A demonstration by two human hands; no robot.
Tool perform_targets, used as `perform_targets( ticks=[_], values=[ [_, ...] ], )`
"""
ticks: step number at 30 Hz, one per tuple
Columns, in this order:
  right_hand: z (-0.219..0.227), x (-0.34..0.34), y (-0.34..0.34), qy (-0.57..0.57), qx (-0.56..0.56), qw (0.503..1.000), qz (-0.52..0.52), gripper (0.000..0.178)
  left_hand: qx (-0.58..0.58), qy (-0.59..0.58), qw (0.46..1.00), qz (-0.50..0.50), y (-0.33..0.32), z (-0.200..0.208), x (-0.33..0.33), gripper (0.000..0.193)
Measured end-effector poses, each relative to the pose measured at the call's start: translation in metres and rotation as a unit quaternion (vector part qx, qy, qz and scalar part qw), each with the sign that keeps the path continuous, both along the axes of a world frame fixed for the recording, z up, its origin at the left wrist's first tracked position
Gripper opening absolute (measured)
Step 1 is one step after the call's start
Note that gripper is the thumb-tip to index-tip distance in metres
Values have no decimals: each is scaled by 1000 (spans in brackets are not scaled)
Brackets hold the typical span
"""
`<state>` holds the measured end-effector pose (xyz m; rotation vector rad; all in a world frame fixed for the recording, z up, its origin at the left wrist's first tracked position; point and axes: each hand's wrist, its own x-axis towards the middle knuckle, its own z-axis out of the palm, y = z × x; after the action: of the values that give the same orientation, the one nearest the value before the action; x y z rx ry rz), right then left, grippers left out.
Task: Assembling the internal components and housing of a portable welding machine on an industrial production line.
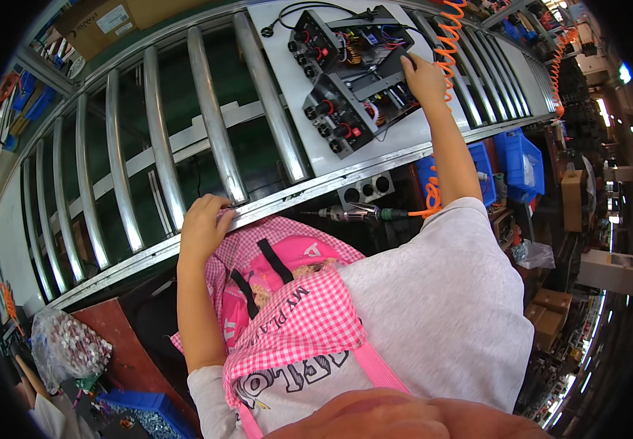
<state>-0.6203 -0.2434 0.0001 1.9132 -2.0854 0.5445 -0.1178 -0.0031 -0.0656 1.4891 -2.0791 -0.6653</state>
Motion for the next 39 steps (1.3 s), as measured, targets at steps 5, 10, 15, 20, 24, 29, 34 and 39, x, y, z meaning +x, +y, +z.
perform_targets(
  ticks=[5,10,15,20,24,29,34,39],
  values=[
    [7,50,10,15,25,998,63,46,23,43,999,10,-1,3,0,18],
    [17,103,20,22,57,990,128,43,75,142,985,67,-1,12,0,22],
    [26,163,31,-4,94,976,195,38,79,190,976,72,-5,15,16,77],
    [17,204,29,-83,104,949,288,35,101,272,952,98,-9,16,35,104],
    [13,232,40,-76,99,928,350,32,65,254,956,130,2,13,65,103],
    [-10,258,46,-102,-47,891,441,28,57,308,935,168,9,12,93,101],
    [-28,287,42,-141,-91,859,484,30,54,312,923,219,14,21,101,92],
    [-30,305,58,-149,-71,870,465,38,0,258,926,274,10,13,109,81]
  ],
)
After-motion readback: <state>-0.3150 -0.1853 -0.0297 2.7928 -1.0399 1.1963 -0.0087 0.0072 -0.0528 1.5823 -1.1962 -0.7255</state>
